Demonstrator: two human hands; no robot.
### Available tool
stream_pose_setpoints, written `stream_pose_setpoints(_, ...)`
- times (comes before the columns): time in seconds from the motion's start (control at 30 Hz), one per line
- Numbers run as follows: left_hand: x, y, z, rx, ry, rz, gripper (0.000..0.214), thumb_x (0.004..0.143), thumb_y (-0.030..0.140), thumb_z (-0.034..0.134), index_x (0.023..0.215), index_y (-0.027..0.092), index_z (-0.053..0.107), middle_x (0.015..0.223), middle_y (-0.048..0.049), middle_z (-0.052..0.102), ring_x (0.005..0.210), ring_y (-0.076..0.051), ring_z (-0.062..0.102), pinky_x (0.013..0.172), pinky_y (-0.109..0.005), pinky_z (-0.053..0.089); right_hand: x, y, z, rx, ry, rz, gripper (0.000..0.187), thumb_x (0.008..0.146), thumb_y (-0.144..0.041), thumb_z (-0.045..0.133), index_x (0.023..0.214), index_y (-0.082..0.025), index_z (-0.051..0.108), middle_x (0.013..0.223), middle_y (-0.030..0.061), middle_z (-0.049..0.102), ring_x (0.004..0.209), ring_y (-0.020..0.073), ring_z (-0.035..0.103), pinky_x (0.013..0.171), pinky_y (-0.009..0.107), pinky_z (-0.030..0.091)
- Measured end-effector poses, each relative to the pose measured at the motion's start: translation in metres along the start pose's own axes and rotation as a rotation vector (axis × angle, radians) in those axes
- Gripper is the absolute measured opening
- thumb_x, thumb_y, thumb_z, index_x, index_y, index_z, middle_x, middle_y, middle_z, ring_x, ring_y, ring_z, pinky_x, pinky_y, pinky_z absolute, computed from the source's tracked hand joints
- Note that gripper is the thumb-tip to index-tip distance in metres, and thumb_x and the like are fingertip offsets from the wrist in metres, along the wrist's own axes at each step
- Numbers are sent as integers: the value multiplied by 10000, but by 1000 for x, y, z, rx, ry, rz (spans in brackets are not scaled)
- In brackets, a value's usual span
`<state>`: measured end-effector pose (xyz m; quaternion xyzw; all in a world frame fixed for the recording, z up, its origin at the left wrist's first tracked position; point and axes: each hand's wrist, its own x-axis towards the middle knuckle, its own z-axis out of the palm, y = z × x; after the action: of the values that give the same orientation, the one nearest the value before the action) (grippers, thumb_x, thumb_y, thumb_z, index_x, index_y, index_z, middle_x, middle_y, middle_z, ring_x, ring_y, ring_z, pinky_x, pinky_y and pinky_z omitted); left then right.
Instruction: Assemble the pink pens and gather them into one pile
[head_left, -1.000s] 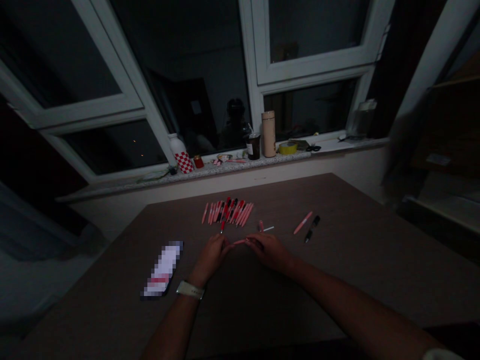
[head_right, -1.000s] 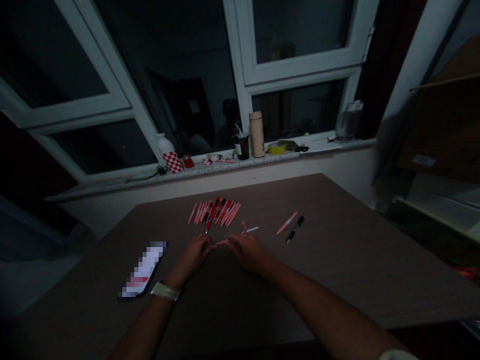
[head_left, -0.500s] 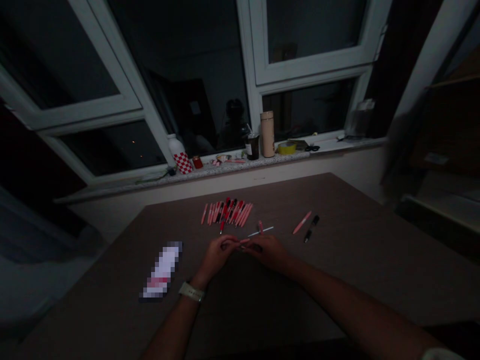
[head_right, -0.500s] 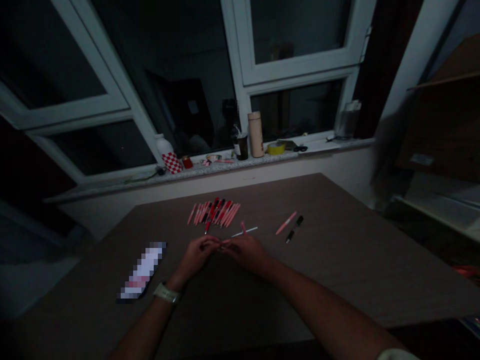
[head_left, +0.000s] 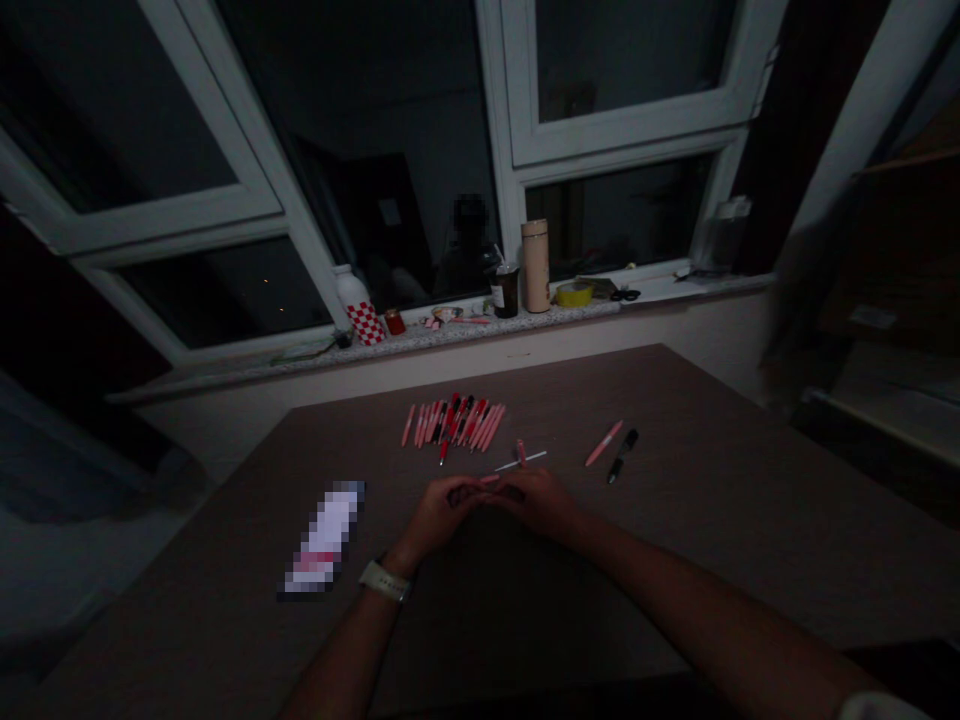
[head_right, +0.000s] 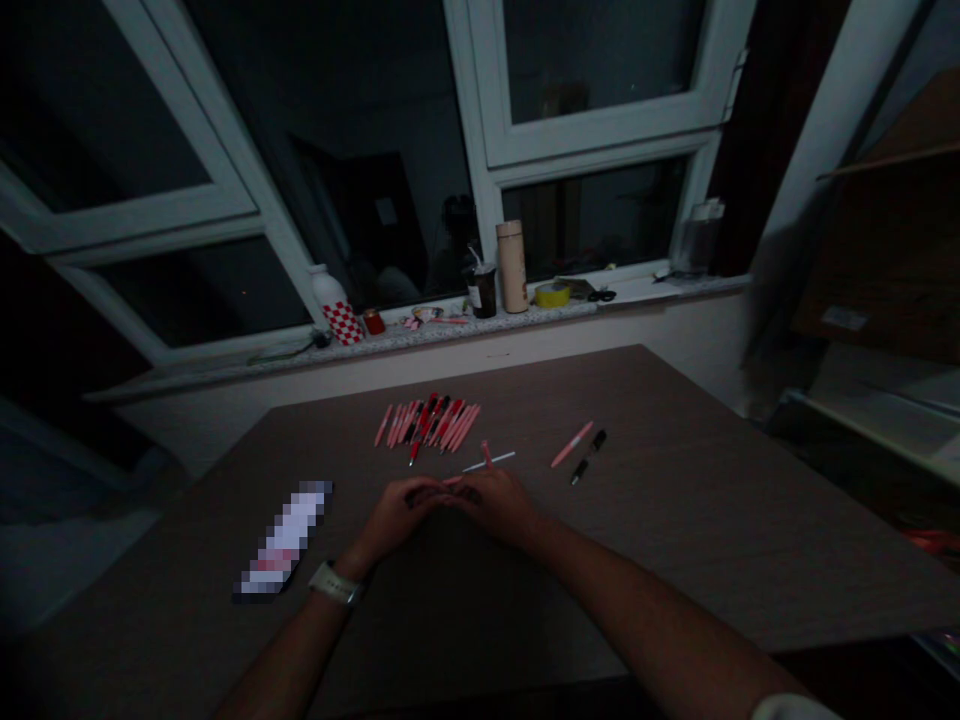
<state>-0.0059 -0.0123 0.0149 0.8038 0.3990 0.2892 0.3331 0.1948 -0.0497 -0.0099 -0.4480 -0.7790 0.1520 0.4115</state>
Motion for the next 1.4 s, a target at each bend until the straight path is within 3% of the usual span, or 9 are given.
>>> stream_pose_setpoints(0.17,1,-8,2,-15,-11,-20,212,797,347,675,895,169,734,827,-60,742,732,-181,651,646,-251,488,1,-3,-2,27,-3,6,157,843,-386,687,874,-237,730,843,7,758,743,170,709,711,281,519)
stream_pose_setpoints(0.7,2,-10,4,-214,-40,-100,210,771,330,700,875,148,708,885,-81,759,823,-210,709,752,-302,552,-2,7,1,31,7,-39,195,838,-337,704,1013,-251,705,952,6,751,812,152,691,769,261,493)
stream_pose_setpoints(1.03,3,-20,7,-289,-70,-132,280,749,395,726,899,159,698,989,-91,752,902,-229,707,801,-328,557,-1,7,-1,27,14,-27,158,824,-322,719,967,-255,709,960,-6,752,785,148,682,746,255,487)
stream_pose_setpoints(1.4,3,-14,5,-257,-53,-128,276,741,393,723,875,153,697,956,-90,757,879,-228,710,794,-329,562,-2,0,-2,68,-78,-1,93,844,-279,686,928,-260,722,909,-20,757,769,149,702,783,301,514)
